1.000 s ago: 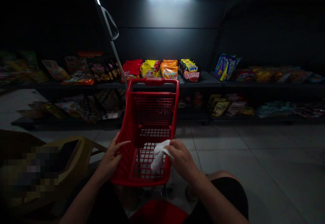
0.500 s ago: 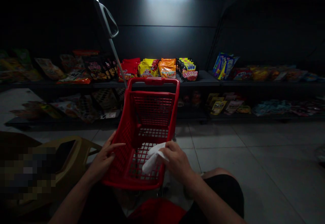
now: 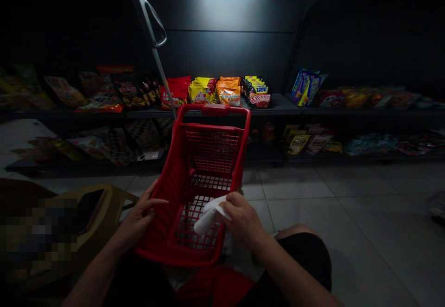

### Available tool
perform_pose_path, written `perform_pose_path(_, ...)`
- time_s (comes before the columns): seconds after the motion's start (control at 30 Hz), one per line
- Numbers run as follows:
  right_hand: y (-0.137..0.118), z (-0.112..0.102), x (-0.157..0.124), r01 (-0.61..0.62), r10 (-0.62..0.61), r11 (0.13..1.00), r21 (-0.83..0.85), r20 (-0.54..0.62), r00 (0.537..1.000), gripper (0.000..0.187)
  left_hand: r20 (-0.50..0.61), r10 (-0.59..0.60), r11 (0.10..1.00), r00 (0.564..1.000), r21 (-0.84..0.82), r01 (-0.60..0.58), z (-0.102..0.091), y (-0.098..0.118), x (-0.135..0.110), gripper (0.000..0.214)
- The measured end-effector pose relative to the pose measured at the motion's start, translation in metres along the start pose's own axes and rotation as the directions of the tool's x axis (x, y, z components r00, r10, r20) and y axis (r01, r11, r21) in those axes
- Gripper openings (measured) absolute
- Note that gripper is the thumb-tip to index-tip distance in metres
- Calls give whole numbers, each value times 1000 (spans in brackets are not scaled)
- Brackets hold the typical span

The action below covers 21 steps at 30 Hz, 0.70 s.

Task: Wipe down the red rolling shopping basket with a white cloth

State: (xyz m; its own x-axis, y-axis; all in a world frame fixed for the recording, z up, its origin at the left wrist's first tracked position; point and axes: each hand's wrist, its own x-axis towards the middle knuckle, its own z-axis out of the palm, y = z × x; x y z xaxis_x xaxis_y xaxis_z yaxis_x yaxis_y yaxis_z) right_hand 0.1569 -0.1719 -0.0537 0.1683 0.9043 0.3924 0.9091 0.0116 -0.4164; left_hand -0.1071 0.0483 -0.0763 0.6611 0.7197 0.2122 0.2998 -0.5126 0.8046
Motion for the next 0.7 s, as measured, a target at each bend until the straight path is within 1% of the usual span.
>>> perform_pose_path(0.07, 2, -1, -6, 38, -38, 999, 18, 35, 999, 13, 17, -1, 1000, 1000, 8, 1, -4, 0, -2, 31)
perform_pose_path(0.13, 17, -5, 3, 37, -38, 999, 14, 17, 999, 16, 34, 7, 1000, 999, 7, -7, -6, 2, -2, 30)
perform_pose_path(0.17, 27, -8, 11, 18, -18, 1000, 6, -18, 1000, 18, 39, 15, 1000, 999, 5, -15, -6, 3, 0, 30)
perform_pose_path(0.23, 46, -12, 29, -57, 55, 998, -12, -125, 991, 22, 45, 34, 999, 998, 0, -34, -4, 5, 6, 32)
perform_pose_path(0.3, 53, -13, 40, -135, 126, 990, -31, -215, 969, 24, 50, 56, 998, 997, 4, -56, -1, 5, 15, 35)
perform_pose_path(0.33, 50, -12, 40, -157, 143, 987, -43, -234, 962, 25, 60, 66, 998, 996, 11, -66, 0, 4, 21, 37)
perform_pose_path(0.4, 35, -7, 30, -158, 140, 985, -66, -221, 965, 24, 87, 83, 996, 993, 26, -85, 2, 1, 35, 43)
perform_pose_path(0.47, 13, 2, 12, -123, 109, 990, -75, -166, 980, 22, 124, 105, 993, 987, 38, -110, 4, -4, 52, 49)
perform_pose_path(0.53, -2, 10, -5, -80, 72, 995, -67, -111, 991, 18, 163, 132, 989, 978, 47, -142, 5, -9, 69, 55)
perform_pose_path(0.57, -5, 12, -10, -58, 53, 997, -56, -87, 995, 17, 180, 146, 986, 973, 50, -158, 6, -11, 78, 57)
perform_pose_path(0.63, 4, 10, -14, -31, 29, 999, -20, -55, 998, 19, 194, 168, 982, 967, 56, -182, 8, -15, 93, 59)
perform_pose_path(0.7, 23, 2, -9, -59, 60, 998, 12, -106, 993, 23, 167, 185, 976, 968, 83, -201, 13, -16, 105, 58)
